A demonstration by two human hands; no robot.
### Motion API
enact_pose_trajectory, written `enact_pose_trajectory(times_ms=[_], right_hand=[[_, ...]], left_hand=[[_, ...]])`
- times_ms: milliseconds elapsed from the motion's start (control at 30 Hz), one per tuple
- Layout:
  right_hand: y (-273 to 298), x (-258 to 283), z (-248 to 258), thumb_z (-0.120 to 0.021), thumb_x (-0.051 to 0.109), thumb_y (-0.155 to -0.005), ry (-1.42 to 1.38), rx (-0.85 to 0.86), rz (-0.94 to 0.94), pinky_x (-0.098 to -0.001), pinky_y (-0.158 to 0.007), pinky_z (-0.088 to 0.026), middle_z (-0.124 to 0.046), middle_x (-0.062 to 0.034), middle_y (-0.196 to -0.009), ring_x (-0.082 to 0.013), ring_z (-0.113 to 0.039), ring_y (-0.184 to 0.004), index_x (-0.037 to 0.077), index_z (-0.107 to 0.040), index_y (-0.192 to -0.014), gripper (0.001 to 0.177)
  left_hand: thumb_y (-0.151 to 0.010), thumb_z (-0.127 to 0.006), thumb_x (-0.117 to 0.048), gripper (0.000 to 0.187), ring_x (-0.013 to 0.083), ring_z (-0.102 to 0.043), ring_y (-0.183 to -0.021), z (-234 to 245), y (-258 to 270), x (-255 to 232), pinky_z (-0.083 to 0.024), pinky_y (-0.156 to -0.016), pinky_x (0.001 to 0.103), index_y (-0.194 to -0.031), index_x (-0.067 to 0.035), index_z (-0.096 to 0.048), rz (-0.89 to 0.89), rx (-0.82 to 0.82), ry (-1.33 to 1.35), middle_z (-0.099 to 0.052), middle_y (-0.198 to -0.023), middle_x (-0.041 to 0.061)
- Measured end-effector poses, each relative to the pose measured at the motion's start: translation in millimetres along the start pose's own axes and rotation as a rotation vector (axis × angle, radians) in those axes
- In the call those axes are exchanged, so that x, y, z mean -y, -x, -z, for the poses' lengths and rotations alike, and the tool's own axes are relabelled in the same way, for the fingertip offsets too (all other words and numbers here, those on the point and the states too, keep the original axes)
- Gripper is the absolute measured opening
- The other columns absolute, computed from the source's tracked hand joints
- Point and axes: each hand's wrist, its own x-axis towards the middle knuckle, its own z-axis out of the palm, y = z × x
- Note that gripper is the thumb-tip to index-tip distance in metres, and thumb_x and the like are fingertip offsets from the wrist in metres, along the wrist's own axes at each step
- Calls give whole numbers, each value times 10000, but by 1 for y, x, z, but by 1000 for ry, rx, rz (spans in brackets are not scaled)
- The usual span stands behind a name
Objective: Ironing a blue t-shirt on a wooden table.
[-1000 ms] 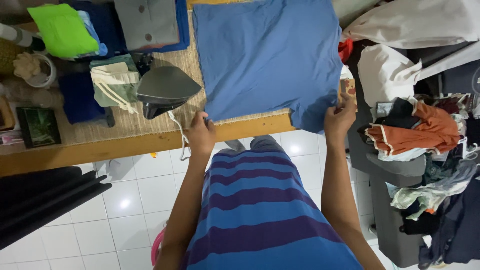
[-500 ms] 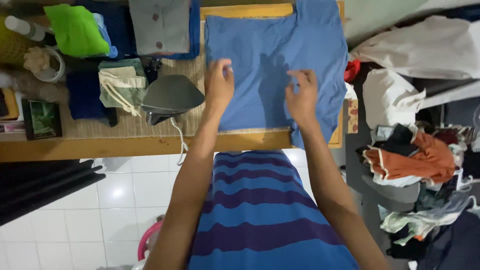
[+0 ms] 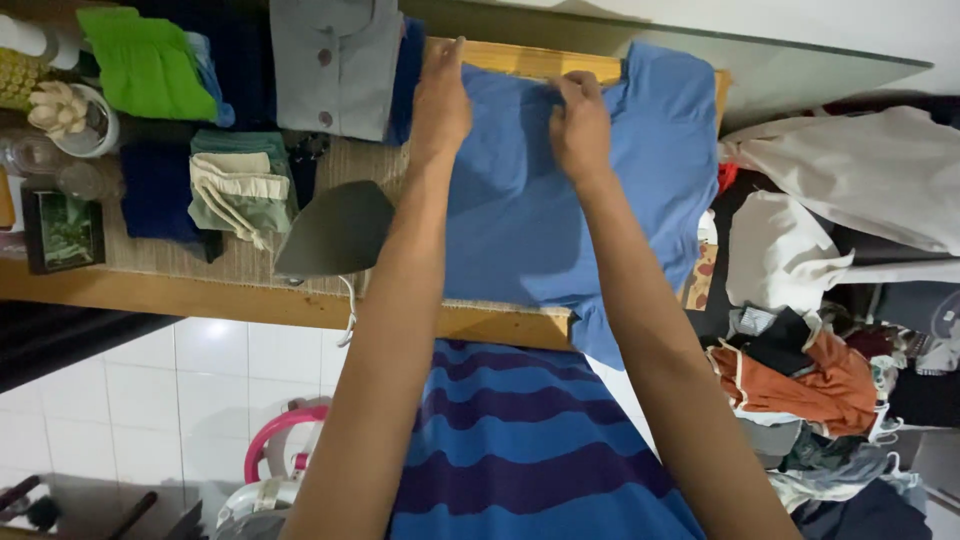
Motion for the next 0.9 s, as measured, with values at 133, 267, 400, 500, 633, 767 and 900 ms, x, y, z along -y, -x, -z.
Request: enact_pose_trajectory(times_ms=[133, 267, 400, 500, 633, 767, 900], right_hand=[[-12, -5, -6, -655, -52, -845, 45, 41, -52, -468, -928, -532, -621, -193, -1178, -415, -633, -1068, 47, -689, -1212, 381], [-22, -3, -7, -687, -26, -836, 107, 59, -105, -480, -866, -529, -631, -194, -1059, -420, -637, -983, 55, -720, -1115, 293], [-25, -2, -14, -682, -19, -869, 67, -8, -159, -459, -813, -540, -654, -178, -1001, -398, -659, -920, 68, -736, -1019, 181], [-23, -2, -18, -670, -35, -898, 24, -64, -138, -442, -831, -548, -652, -167, -1029, -384, -663, -937, 65, -721, -1041, 182], [-16, 2, -22, -669, -66, -892, 17, -67, -97, -443, -865, -550, -633, -171, -1087, -377, -658, -983, 60, -709, -1099, 246], [-1, 19, -21, -662, -92, -862, -22, -58, -3, -451, -955, -542, -574, -231, -1257, -396, -627, -1116, 33, -672, -1197, 357], [27, 36, -31, -678, -52, -815, 57, -22, 125, -507, -1078, -477, -555, -239, -1367, -438, -568, -1253, 40, -683, -1228, 423]], left_hand=[[-879, -553, 124, 533, 397, -593, -1238, 1, -9, 3, -509, -1039, 438, -1388, -34, -585, 90, 122, 59, -571, -1368, 180], [-915, -631, 35, 358, 384, -648, -1134, -5, -11, 12, -560, -949, 435, -1267, -32, -619, 128, 110, 33, -589, -1303, 178], [-925, -667, -11, 121, 376, -684, -1011, 5, -17, 3, -584, -867, 445, -1032, -65, -679, 122, -54, 34, -615, -1146, 150], [-949, -638, 9, 106, 372, -678, -977, 13, -19, -12, -588, -845, 445, -1036, -49, -653, 162, -150, 54, -596, -1090, 149], [-969, -615, 14, 131, 353, -679, -1005, 9, -11, -10, -592, -860, 425, -1086, -44, -636, 204, -152, 95, -579, -1132, 151], [-973, -601, 32, 283, 349, -653, -1126, 14, 2, -24, -571, -959, 423, -1241, -57, -611, 161, -175, 116, -554, -1266, 162], [-977, -592, 41, 442, 371, -596, -1203, 17, 42, -45, -542, -1017, 458, -1409, -35, -539, 11, -167, 207, -537, -1308, 179]])
